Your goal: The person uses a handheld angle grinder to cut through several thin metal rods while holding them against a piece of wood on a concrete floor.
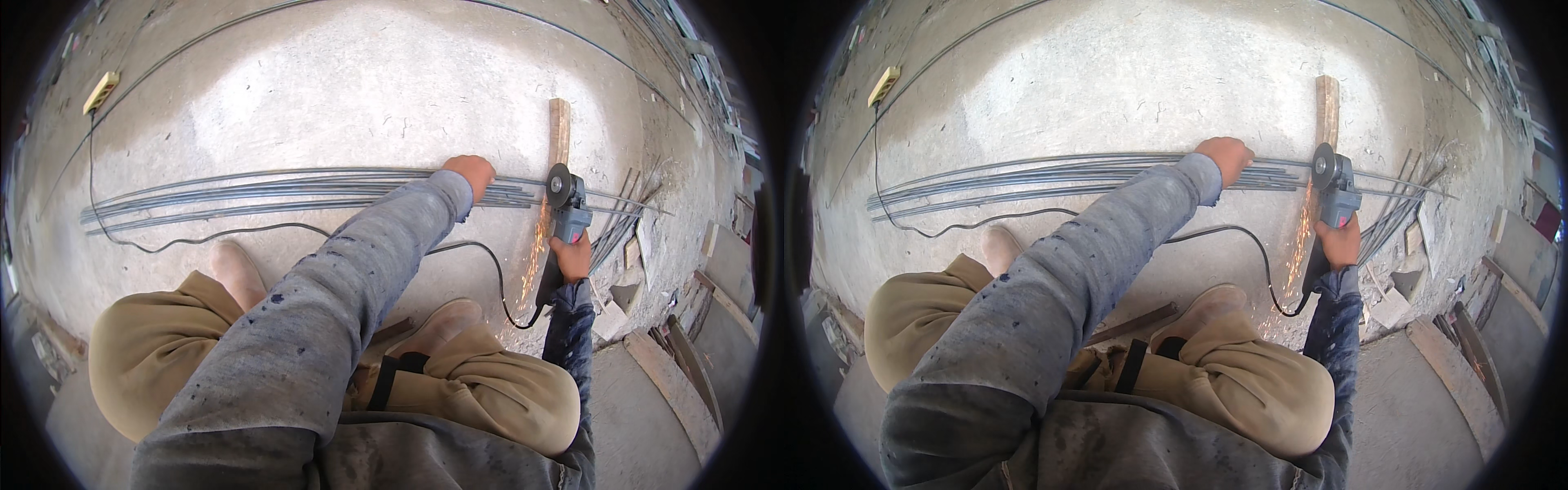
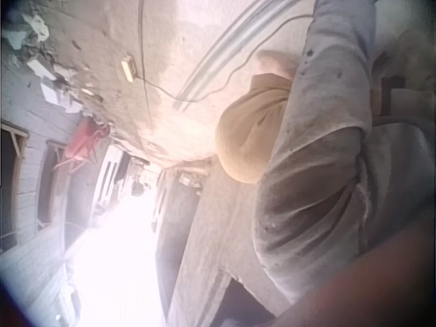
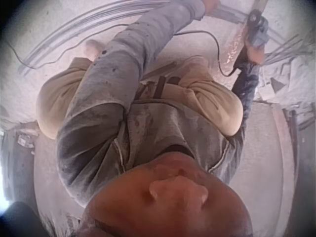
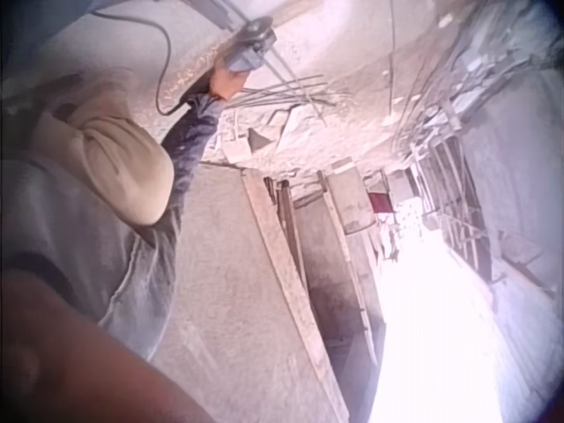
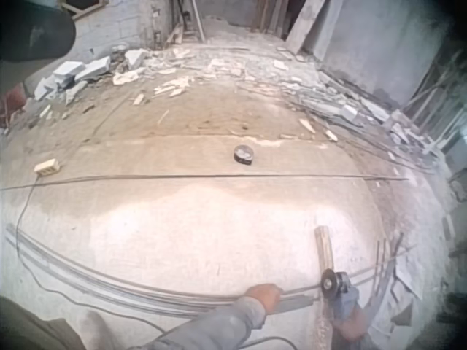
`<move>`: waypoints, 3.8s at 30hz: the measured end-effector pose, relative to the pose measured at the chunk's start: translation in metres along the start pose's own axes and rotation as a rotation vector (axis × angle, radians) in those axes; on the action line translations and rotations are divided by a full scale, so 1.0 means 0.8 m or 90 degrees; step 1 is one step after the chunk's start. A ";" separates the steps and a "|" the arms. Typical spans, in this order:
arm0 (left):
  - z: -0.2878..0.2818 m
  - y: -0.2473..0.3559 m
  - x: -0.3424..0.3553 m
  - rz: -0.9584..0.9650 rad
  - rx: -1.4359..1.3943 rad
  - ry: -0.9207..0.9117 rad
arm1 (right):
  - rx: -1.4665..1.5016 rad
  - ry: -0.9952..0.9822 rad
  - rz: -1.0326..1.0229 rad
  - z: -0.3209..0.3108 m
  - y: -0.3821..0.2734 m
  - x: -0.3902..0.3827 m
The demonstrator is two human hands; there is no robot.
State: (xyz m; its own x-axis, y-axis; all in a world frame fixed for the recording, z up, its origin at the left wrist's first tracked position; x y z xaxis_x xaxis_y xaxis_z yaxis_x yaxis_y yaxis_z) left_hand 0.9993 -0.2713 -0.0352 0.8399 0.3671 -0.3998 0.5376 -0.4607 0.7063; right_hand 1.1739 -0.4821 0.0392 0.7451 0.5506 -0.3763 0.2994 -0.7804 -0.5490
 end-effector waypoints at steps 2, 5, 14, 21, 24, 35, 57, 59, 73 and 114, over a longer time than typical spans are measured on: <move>0.000 0.001 -0.001 0.007 -0.001 0.004 | -0.011 0.021 -0.024 0.000 0.005 0.007; 0.002 0.000 -0.001 0.027 0.006 0.007 | -0.017 0.020 -0.025 -0.002 -0.006 0.002; 0.006 -0.002 0.002 0.029 0.023 0.005 | 0.008 0.004 -0.014 0.003 0.010 -0.010; 0.001 0.002 -0.001 0.018 0.011 -0.002 | 0.088 0.005 -0.027 0.007 0.014 0.003; 0.000 0.002 -0.002 0.016 0.012 -0.005 | 0.018 0.010 0.004 0.003 0.007 -0.004; 0.001 0.001 -0.001 0.023 0.023 -0.008 | -0.034 0.025 -0.013 0.003 0.016 0.001; 0.003 0.004 -0.001 0.034 0.030 0.002 | -0.009 0.030 -0.049 0.000 0.030 0.011; 0.002 0.004 -0.002 0.033 0.032 0.000 | 0.018 0.024 -0.052 0.001 0.027 0.009; 0.001 0.002 -0.006 0.048 0.029 -0.004 | 0.039 0.003 -0.016 0.006 0.018 0.000; 0.001 0.005 -0.004 0.070 0.057 -0.012 | 0.010 0.021 -0.048 0.002 0.019 0.003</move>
State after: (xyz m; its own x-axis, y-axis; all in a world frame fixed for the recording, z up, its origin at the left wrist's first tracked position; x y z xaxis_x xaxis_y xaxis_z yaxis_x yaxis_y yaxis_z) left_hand 0.9984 -0.2752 -0.0316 0.8946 0.2958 -0.3350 0.4467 -0.5672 0.6920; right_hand 1.1791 -0.4923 0.0285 0.7402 0.5975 -0.3083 0.3462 -0.7317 -0.5871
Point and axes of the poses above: each hand's wrist, its own x-axis towards the middle knuckle, its own z-axis out of the palm, y = z × x, the point moved 6 cm from there along x, towards the middle knuckle, and after that the axes turned 1 degree about -z, right-handed, at the moved point
